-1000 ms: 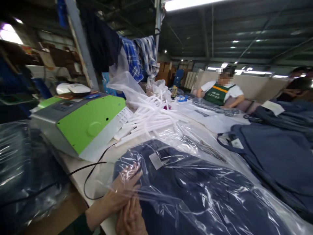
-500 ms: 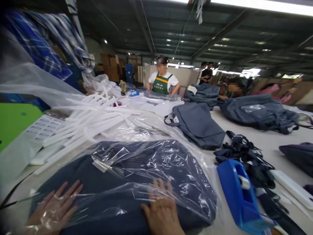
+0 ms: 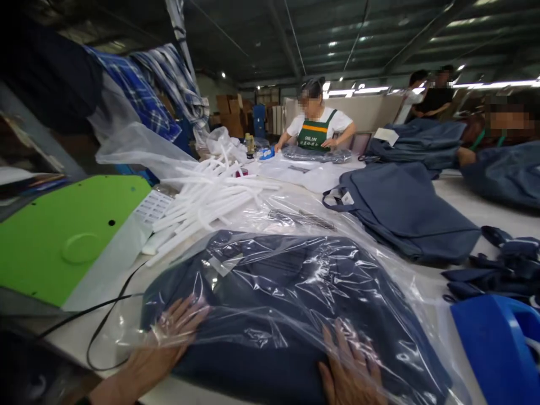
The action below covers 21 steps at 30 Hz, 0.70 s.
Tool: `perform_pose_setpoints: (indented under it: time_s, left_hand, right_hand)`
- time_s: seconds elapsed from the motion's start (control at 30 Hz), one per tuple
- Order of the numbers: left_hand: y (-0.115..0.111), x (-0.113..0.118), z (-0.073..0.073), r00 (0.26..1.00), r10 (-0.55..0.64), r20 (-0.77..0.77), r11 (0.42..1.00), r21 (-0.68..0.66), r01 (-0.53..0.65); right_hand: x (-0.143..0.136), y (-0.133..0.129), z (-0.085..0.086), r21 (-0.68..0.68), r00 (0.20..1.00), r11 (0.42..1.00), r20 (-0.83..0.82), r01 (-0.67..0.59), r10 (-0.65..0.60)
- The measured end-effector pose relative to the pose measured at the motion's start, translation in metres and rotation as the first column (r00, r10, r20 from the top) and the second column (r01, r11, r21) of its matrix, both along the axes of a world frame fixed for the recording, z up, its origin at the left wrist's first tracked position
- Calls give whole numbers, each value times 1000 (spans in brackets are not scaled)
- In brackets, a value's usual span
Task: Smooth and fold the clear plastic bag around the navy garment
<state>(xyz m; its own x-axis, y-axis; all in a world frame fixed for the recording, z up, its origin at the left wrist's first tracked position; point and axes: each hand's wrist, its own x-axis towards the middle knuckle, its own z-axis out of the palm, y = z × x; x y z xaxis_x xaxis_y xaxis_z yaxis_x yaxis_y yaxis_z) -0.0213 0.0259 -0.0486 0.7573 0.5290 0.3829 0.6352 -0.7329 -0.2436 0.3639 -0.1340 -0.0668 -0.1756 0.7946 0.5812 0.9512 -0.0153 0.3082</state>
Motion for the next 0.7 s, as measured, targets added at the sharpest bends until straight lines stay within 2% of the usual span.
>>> perform_pose_setpoints:
  time_s: [0.07,0.17,0.27,0.37,0.57,0.7]
  left_hand:
    - [-14,11,10,994,-88,-65,995,-57,84]
    - [-31,29,22,980,-145,-137,972,-203,115]
    - [-40,42,27,964,-198,-179,938,-318,134]
    - [-41,48,25,960,-220,-171,922,-358,148]
    - [-38,47,14,963,-217,-162,933,-325,156]
    - [-34,48,17,955,-228,-188,938,-304,164]
  right_hand:
    - [-6,0,5,-12,997,998,-20,-69,68]
    - [-21,0,11,-28,975,974,-24,-223,222]
    - [-37,2,17,-72,941,938,4,-338,340]
    - [-47,4,23,-104,934,929,13,-354,358]
    - [-52,6,26,-85,932,933,74,-348,355]
    - [-54,6,22,-43,915,927,152,-372,374]
